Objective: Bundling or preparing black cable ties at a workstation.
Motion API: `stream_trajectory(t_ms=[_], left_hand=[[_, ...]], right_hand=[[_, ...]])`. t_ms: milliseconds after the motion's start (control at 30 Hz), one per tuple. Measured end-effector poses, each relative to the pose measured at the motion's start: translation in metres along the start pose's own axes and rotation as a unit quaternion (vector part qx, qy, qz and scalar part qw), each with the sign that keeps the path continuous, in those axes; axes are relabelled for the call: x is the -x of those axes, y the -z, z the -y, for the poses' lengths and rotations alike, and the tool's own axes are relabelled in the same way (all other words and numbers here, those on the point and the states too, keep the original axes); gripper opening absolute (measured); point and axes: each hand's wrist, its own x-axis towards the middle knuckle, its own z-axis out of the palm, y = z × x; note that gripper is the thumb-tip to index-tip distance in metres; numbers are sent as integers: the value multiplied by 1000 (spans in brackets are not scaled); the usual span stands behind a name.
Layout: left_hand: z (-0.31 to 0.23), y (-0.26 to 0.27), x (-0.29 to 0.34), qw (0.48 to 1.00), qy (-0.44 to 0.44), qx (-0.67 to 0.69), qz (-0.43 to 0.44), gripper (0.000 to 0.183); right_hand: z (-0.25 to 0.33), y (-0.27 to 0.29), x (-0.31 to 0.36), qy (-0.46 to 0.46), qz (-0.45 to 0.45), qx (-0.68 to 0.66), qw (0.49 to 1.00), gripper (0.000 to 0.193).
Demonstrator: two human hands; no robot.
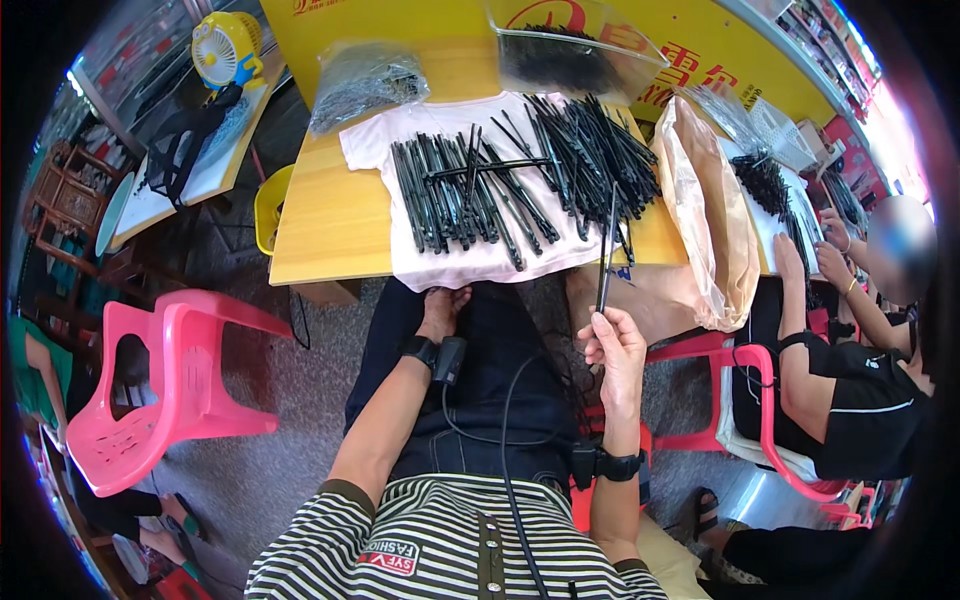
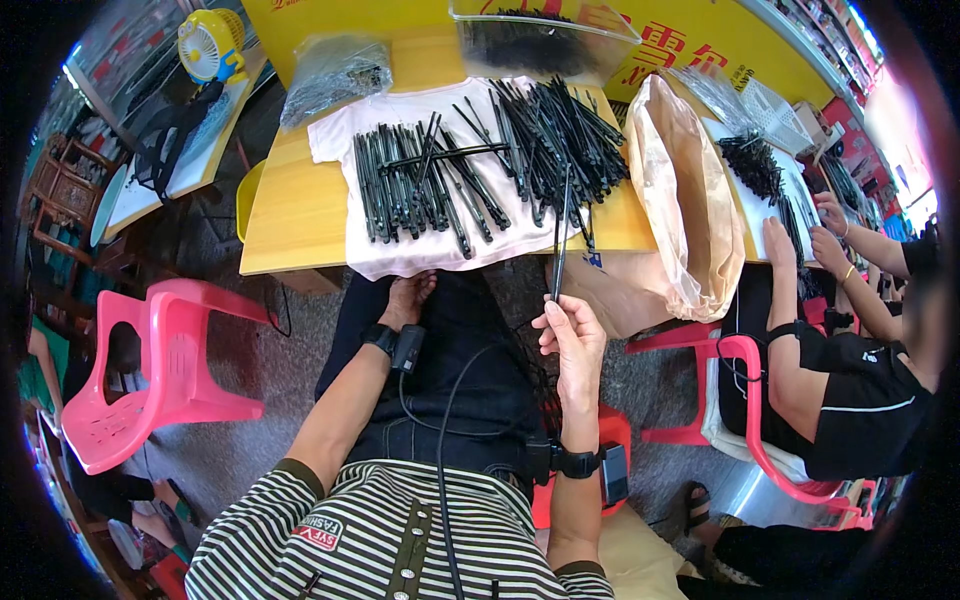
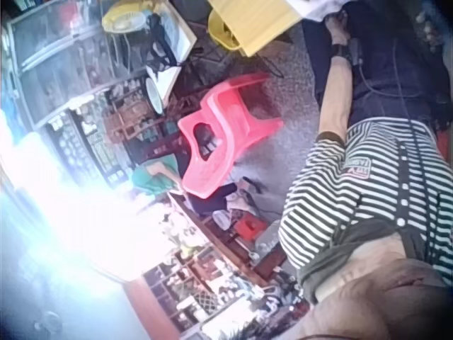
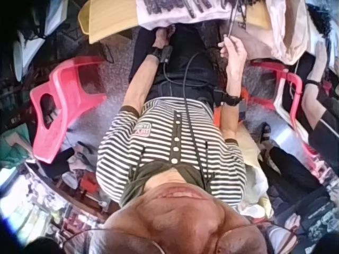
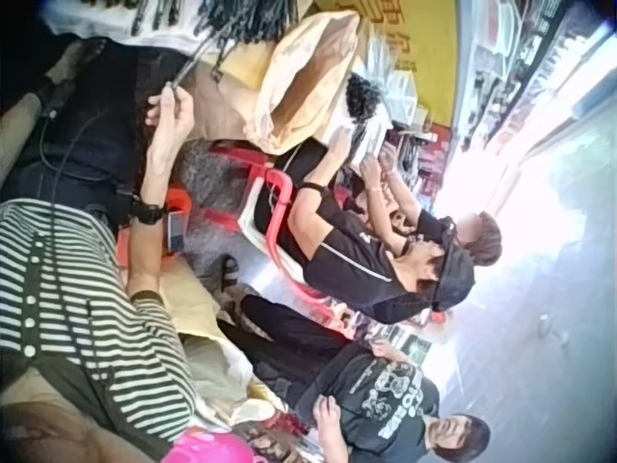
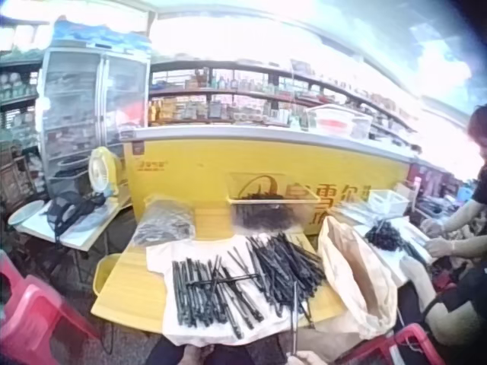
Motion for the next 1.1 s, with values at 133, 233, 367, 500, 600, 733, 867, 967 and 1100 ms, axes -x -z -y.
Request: stream_trajectory(t_ms=[133,233,367,500,600,733,867,967,1100], left_hand=[[2,0,0,1000,-6,10,-2,17],[4,1,-2,1000,-3,7,-3,18],[2,0,0,1000,-2,4,-1,17],[2,0,3,1000,-3,16,-3,13],[5,6,-2,1000,2,19,-12,11],[10,17,-14,995,-48,-73,51,18],[1,17,-13,998,0,-27,54,17],[-18,9,-2,989,25,-127,66,24],[-54,-5,36,926,17,-323,192,33]], right_hand=[[1,-1,0,-23,-10,4,1000,17],[2,-1,0,-5,3,-13,1000,17],[4,-3,-1,-11,5,-12,1000,18],[5,-4,-1,-9,11,-18,1000,18],[5,-3,0,-13,10,-14,1000,19],[6,-1,0,-22,-4,-8,1000,17],[13,1,0,14,-15,-37,999,17],[22,2,2,40,-20,-65,997,17],[35,5,5,37,-35,-55,997,18]])
